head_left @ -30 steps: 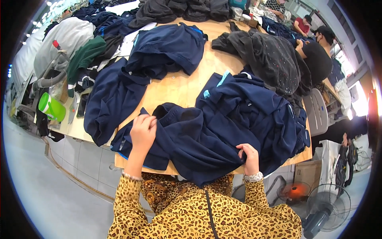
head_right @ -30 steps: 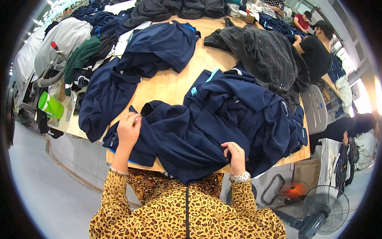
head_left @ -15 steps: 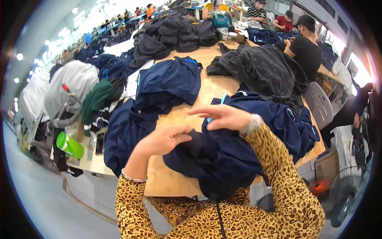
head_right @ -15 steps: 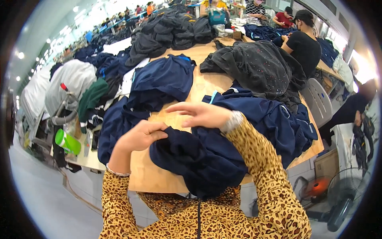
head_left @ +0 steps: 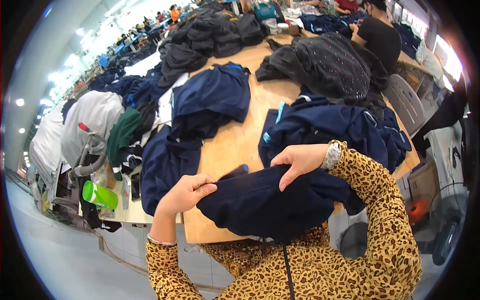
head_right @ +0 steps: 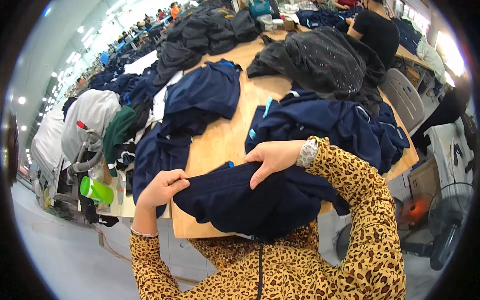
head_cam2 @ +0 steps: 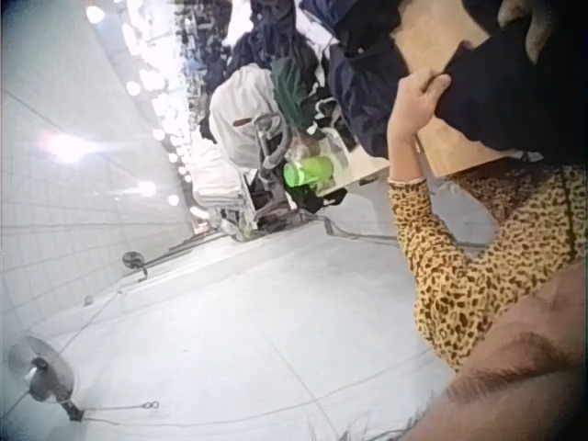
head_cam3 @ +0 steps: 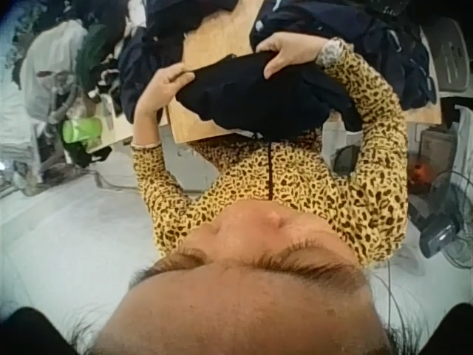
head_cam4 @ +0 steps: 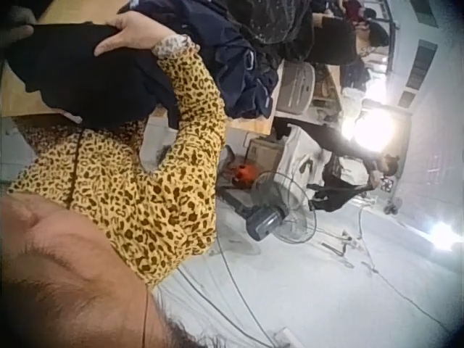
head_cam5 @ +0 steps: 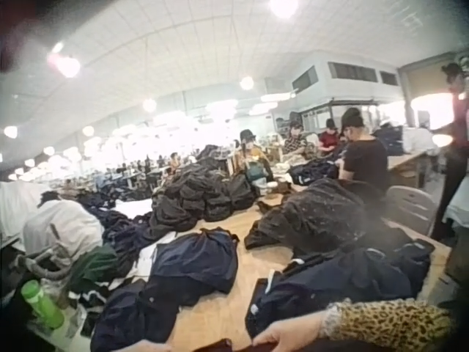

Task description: Inspecting garments and removing loose threads using snips.

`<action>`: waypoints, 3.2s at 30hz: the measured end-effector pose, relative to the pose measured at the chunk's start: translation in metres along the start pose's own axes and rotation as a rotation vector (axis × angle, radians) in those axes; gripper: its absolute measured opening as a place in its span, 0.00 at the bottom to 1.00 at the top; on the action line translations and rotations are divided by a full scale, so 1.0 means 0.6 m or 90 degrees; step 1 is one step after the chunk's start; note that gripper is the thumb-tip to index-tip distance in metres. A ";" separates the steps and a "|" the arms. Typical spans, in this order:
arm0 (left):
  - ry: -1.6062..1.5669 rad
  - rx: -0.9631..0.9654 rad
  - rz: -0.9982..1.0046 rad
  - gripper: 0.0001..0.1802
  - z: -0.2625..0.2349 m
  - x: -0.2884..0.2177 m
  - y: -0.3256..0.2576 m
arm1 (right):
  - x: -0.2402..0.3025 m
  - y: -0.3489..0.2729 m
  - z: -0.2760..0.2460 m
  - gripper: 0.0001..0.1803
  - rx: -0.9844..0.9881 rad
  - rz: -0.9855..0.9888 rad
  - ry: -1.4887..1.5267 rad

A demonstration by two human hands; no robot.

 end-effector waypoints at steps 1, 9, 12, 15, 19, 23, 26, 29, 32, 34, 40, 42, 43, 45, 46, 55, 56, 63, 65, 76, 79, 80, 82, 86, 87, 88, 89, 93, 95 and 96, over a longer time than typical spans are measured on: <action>0.023 -0.013 -0.068 0.10 0.017 0.039 0.007 | -0.023 -0.014 0.004 0.21 -0.026 0.032 -0.035; -0.054 -0.065 -0.119 0.09 0.105 0.156 0.007 | -0.138 -0.103 0.042 0.25 -0.165 0.098 0.020; -0.080 -0.060 -0.104 0.09 0.134 0.172 0.010 | -0.159 -0.117 0.062 0.24 -0.166 0.097 -0.031; -0.068 -0.082 -0.083 0.10 0.159 0.181 0.015 | -0.180 -0.123 0.077 0.27 -0.201 0.082 -0.033; 0.084 -0.153 -0.102 0.11 0.185 0.194 0.023 | -0.208 -0.119 0.096 0.15 -0.234 0.055 -0.067; 0.190 -0.252 0.012 0.10 0.205 0.156 0.033 | -0.233 -0.121 0.094 0.13 -0.334 0.051 -0.079; 0.328 -0.289 0.041 0.07 0.224 0.121 0.036 | -0.240 -0.119 0.098 0.15 -0.341 0.063 -0.067; 0.318 -0.394 0.101 0.10 0.235 0.059 0.026 | -0.235 -0.120 0.102 0.15 -0.344 0.068 -0.067; -0.011 -0.249 0.063 0.11 0.286 0.047 0.058 | -0.217 -0.117 0.104 0.13 -0.369 0.018 -0.067; -0.079 -0.114 -0.004 0.12 0.331 0.062 0.094 | -0.196 -0.115 0.100 0.09 -0.371 -0.034 -0.086; -0.415 -0.028 -0.153 0.12 0.353 0.142 0.111 | -0.112 -0.244 0.006 0.03 -0.880 0.036 -0.282; -0.398 -0.028 -0.184 0.13 0.354 0.150 0.113 | -0.077 -0.199 0.036 0.08 -0.725 -0.017 -0.342; -0.402 -0.044 -0.181 0.14 0.349 0.147 0.115 | -0.068 -0.161 0.066 0.14 -0.603 -0.052 -0.369; -0.403 -0.056 -0.175 0.16 0.342 0.139 0.117 | -0.087 -0.118 0.113 0.27 -0.489 0.006 -0.408; -0.529 -0.052 -0.231 0.16 0.343 0.155 0.113 | -0.122 -0.109 0.125 0.34 -0.450 0.031 -0.260; -0.706 0.072 -0.235 0.15 0.335 0.150 0.096 | -0.105 -0.157 0.098 0.15 -0.618 -0.023 -0.286; -0.688 0.079 -0.218 0.16 0.334 0.140 0.095 | -0.097 -0.148 0.100 0.17 -0.593 -0.063 -0.234; -0.712 0.176 -0.152 0.20 0.322 0.108 0.082 | -0.161 -0.110 0.135 0.20 -0.436 0.075 0.002; -0.610 0.201 -0.194 0.20 0.335 0.120 0.080 | -0.186 -0.131 0.124 0.15 -0.535 0.084 0.127; -0.311 0.171 -0.151 0.13 0.392 0.091 0.117 | -0.217 -0.179 0.112 0.07 -0.698 0.011 0.186; -0.425 0.157 -0.142 0.10 0.394 0.091 0.123 | -0.230 -0.191 0.105 0.07 -0.756 0.069 0.097; -0.462 0.152 -0.160 0.10 0.396 0.097 0.124 | -0.223 -0.188 0.102 0.07 -0.761 0.027 0.103; -0.498 0.149 -0.177 0.10 0.401 0.104 0.124 | -0.230 -0.193 0.103 0.07 -0.761 0.080 0.106; -0.555 0.139 -0.197 0.09 0.398 0.110 0.120 | -0.211 -0.177 0.117 0.11 -0.650 0.063 0.187; -0.573 0.142 -0.213 0.09 0.399 0.112 0.119 | -0.187 -0.169 0.112 0.13 -0.594 0.051 0.029; -0.573 0.138 -0.187 0.09 0.395 0.107 0.117 | -0.184 -0.169 0.115 0.11 -0.575 0.069 0.004; -0.590 0.155 -0.198 0.09 0.399 0.107 0.114 | -0.182 -0.166 0.120 0.10 -0.535 0.094 -0.050; -0.612 0.154 -0.229 0.10 0.408 0.114 0.110 | -0.166 -0.167 0.120 0.05 -0.587 0.041 -0.140; -0.575 0.099 -0.157 0.11 0.395 0.102 0.113 | -0.198 -0.175 0.125 0.08 -0.635 0.109 -0.046; -0.527 0.059 -0.154 0.12 0.390 0.104 0.113 | -0.199 -0.172 0.124 0.08 -0.644 0.090 -0.037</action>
Point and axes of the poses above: each hand's wrist, its own y-axis towards the middle knuckle, its own z-axis out of the palm, x = y × z, the point moved 10 cm from there along y, towards the middle knuckle, and after that the axes turned 15 degrees about -z, right-handed, at the moved point
